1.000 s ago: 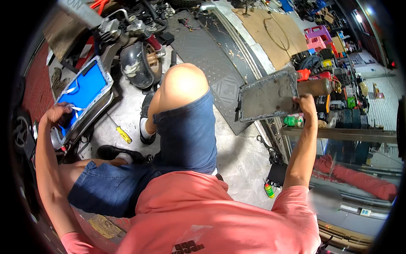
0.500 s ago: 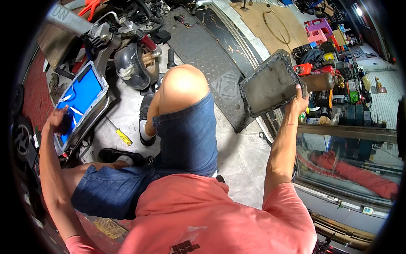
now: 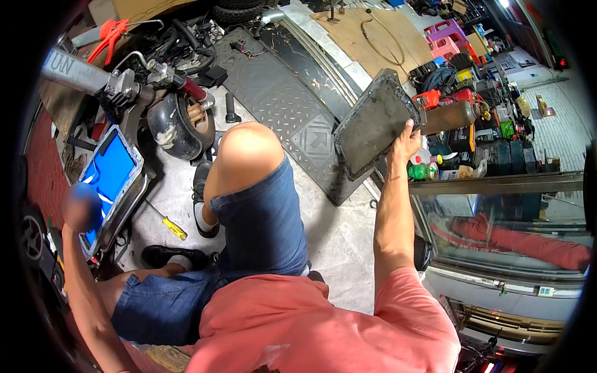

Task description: The person sits on the floor and cleans a metal scooter cover with a cloth. They then place the cover onto the scooter frame and secure it using a cordless drill to tighten multiple screws.

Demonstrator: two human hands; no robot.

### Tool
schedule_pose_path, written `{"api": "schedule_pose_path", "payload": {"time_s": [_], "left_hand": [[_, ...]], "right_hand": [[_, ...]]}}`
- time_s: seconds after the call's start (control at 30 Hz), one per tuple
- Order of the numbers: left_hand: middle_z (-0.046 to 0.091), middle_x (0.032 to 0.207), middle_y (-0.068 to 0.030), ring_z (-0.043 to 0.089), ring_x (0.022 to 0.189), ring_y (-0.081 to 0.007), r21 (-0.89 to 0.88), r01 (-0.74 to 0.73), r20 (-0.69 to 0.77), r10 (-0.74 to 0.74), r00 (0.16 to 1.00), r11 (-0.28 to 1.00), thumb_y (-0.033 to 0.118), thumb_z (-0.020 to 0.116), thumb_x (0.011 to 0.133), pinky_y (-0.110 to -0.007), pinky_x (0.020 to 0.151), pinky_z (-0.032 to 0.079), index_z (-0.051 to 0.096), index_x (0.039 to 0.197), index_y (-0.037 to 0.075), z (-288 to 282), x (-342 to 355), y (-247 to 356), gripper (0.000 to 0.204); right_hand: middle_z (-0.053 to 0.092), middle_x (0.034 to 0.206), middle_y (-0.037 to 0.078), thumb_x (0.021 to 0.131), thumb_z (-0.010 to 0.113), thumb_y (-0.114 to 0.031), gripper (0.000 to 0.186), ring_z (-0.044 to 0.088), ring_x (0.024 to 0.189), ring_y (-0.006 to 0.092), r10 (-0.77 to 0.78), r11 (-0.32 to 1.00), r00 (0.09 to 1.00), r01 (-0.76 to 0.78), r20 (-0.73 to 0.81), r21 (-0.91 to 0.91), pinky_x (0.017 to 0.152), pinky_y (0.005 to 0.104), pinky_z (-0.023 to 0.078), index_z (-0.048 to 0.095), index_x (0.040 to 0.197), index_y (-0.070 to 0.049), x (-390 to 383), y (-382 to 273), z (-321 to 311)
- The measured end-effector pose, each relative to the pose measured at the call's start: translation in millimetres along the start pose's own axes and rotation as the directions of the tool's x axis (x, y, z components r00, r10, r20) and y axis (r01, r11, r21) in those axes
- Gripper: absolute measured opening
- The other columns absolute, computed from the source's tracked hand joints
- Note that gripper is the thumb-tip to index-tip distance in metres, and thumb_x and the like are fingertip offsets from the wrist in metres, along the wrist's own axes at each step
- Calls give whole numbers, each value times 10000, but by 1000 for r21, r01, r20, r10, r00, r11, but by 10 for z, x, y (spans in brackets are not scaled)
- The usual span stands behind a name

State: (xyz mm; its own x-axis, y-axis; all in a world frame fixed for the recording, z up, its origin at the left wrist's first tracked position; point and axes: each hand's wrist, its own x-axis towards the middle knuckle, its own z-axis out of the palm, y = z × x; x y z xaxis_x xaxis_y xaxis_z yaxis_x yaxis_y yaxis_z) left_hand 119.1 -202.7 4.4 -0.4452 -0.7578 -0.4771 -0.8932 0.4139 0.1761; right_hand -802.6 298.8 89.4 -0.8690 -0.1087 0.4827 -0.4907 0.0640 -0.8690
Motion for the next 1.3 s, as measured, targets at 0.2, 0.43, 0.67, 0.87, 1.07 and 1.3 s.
{"api": "schedule_pose_path", "payload": {"time_s": [0.2, 0.43, 0.67, 0.87, 1.07, 1.3], "left_hand": [[727, 1100, -271, 748, 885, -390, -261, -35, -84, 13, 996, 965, 593, 467, 1082, -533, 695, 601, 664, 1244, -61, 2, 113, 415, 702], [721, 1126, -168, 692, 1059, -376, 33, -7, -71, 9, 997, 999, 266, 674, 950, -539, 909, 545, 693, 1194, 76, 1, -94, 127, 310], [745, 1166, -236, 704, 1059, -344, -47, 186, -29, -187, 982, 981, 480, 562, 1032, -506, 971, 522, 727, 1191, -15, -246, -205, 852, 546], [684, 885, -273, 668, 823, -424, 86, 195, -114, -185, 976, 977, 458, 460, 1129, -538, 788, 504, 719, 855, -11, -729, -484, 1856, 602], [741, 876, -246, 744, 843, -353, -29, 220, -98, -222, 970, 975, 456, 509, 1097, -499, 792, 556, 773, 955, -3, -466, -751, 1388, 549], [775, 874, -169, 755, 761, -305, 373, 57, 86, -96, 992, 926, 284, 662, 944, -452, 722, 597, 791, 997, 53, -885, -894, 1937, 269]], "right_hand": [[698, 1347, 105, 1117, 477, -629, 736, 638, 1197, 235, 201, 967, 973, -215, 109, 138, 1086, 397, 475, 654, 1371, 38, -35, -70, -432], [318, 1624, 394, 811, 628, -929, 1481, 423, 1453, 590, 964, -67, 83, -841, 251, 536, 1142, 712, 432, -6, 1663, 103, -1123, 65, -871], [501, 1403, 311, 915, 709, -558, 763, 671, 1074, 457, 917, -336, -100, -718, 387, 610, 691, 467, 673, 540, 1492, -88, -1629, 1072, -647], [722, 931, 141, 786, 766, -277, 513, 687, 693, 209, 497, -852, -408, -396, 766, 342, 476, 320, 476, 663, 1193, 16, -2270, 1718, -1027], [777, 1104, 147, 859, 762, -267, 405, 753, 690, 173, 748, -662, -290, -404, 598, 632, 444, 254, 391, 694, 1174, -21, -2058, 1130, -484], [808, 1068, 83, 948, 752, -248, 304, 797, 842, 229, 920, -276, 55, -611, 388, 742, 448, 250, 362, 734, 1195, -71, -2040, 1200, -320]]}}
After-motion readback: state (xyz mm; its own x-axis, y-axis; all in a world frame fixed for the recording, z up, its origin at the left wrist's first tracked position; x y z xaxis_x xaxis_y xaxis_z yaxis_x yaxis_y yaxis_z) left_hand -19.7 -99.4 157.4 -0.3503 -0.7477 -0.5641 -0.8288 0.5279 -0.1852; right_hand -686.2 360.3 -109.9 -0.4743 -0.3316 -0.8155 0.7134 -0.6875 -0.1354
